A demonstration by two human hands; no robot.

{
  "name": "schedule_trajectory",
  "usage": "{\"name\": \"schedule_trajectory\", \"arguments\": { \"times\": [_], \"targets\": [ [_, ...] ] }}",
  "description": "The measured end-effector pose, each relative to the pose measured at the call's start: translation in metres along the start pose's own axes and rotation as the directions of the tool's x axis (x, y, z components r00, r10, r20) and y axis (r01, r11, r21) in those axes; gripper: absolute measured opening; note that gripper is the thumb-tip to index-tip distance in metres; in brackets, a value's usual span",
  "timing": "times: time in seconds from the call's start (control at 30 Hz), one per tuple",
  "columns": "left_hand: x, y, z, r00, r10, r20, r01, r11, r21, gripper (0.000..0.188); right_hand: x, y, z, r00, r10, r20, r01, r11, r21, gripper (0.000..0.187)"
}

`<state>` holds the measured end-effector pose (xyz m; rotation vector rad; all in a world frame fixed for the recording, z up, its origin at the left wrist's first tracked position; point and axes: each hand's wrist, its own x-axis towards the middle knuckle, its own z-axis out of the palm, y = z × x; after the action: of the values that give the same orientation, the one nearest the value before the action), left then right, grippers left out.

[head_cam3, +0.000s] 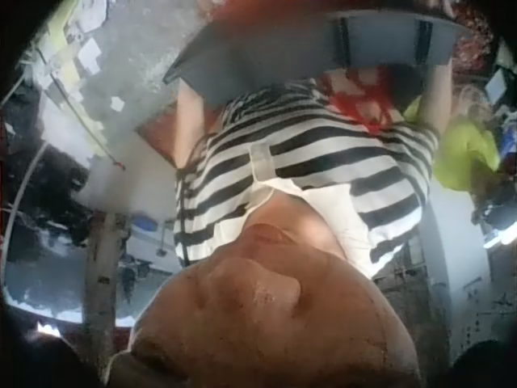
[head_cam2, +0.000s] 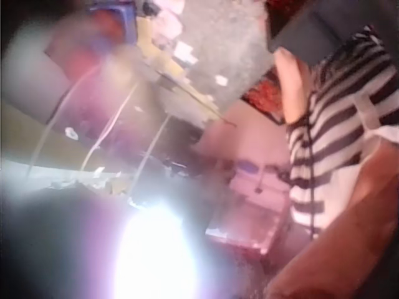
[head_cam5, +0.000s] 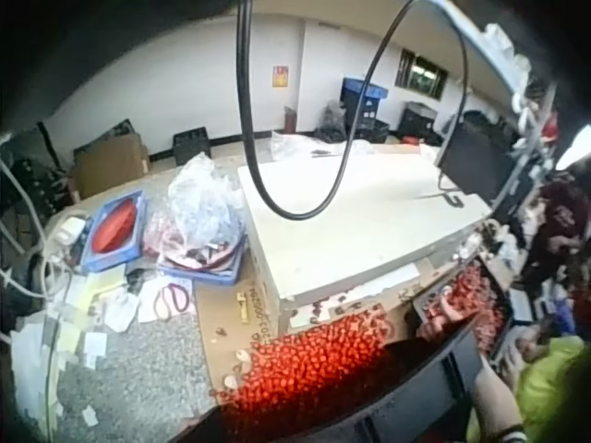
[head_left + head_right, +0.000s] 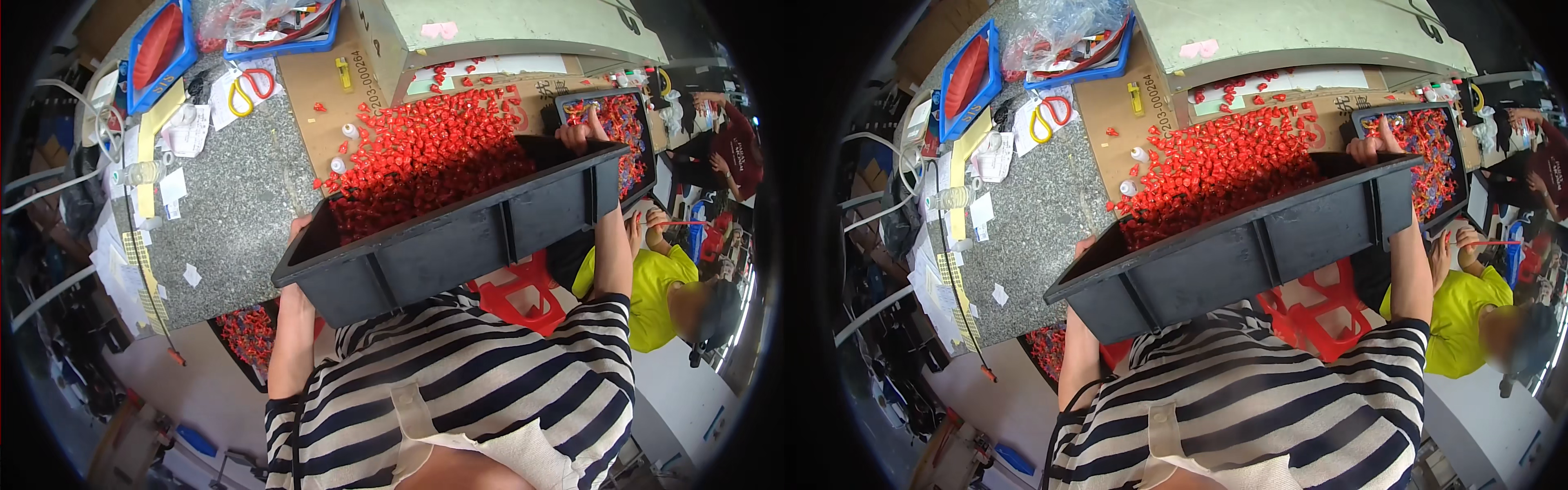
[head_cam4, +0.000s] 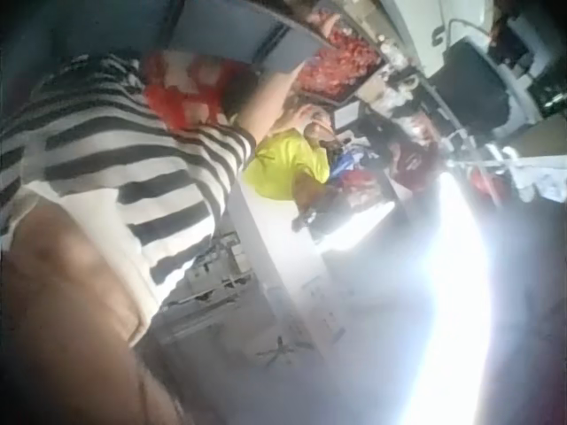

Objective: The person sorts small red decorative items from a blue tray into a black tray. They use their hands to pick up handfuls of the items and transfer them between containers. The person also moves a red plate and a small yellow tool on the table during the process.

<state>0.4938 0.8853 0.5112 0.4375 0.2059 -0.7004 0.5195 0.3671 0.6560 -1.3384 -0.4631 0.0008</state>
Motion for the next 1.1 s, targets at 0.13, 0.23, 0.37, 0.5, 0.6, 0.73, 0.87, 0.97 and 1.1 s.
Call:
{"name": "schedule_trajectory", "arguments": {
  "times": [0.13,0.23,0.37,0.5,0.6,0.73,0.87,0.97,1.1],
  "targets": [
    [0.014,-0.011,0.015,0.999,-0.016,-0.028,0.014,0.996,-0.086,0.037,0.024,-0.024,-0.008,0.997,0.076,-0.032,-0.078,0.994,-0.074,0.063],
    [0.018,-0.017,0.035,0.996,-0.044,-0.077,0.034,0.991,-0.127,0.036,0.029,-0.034,-0.003,0.955,0.226,-0.192,-0.244,0.967,-0.072,0.063],
    [0.02,-0.024,0.046,0.991,-0.059,-0.116,0.041,0.988,-0.15,0.036,0.015,-0.031,-0.013,0.96,0.224,-0.166,-0.24,0.967,-0.084,0.063],
    [0.018,-0.035,0.057,0.985,-0.061,-0.16,0.033,0.985,-0.17,0.035,0.011,-0.038,-0.042,0.994,0.106,0.039,-0.103,0.991,-0.082,0.06],
    [0.015,-0.04,0.062,0.98,-0.059,-0.189,0.026,0.984,-0.175,0.035,0.007,-0.035,-0.051,0.984,0.142,0.107,-0.138,0.99,-0.036,0.059],
    [0.015,-0.043,0.066,0.977,-0.075,-0.198,0.038,0.982,-0.188,0.035,-0.012,-0.028,-0.051,0.996,0.059,-0.061,-0.062,0.997,-0.048,0.055],
    [0.016,-0.049,0.074,0.969,-0.085,-0.233,0.038,0.979,-0.199,0.034,-0.021,-0.028,-0.071,0.992,0.124,0.034,-0.121,0.991,-0.06,0.055],
    [0.011,-0.051,0.081,0.963,-0.085,-0.254,0.035,0.981,-0.193,0.034,-0.021,-0.034,-0.063,0.979,0.194,0.07,-0.192,0.981,-0.026,0.058],
    [0.016,-0.059,0.073,0.986,-0.059,-0.154,0.03,0.983,-0.184,0.035,-0.016,-0.039,-0.059,0.968,0.245,0.052,-0.244,0.969,-0.023,0.06]
  ]
}}
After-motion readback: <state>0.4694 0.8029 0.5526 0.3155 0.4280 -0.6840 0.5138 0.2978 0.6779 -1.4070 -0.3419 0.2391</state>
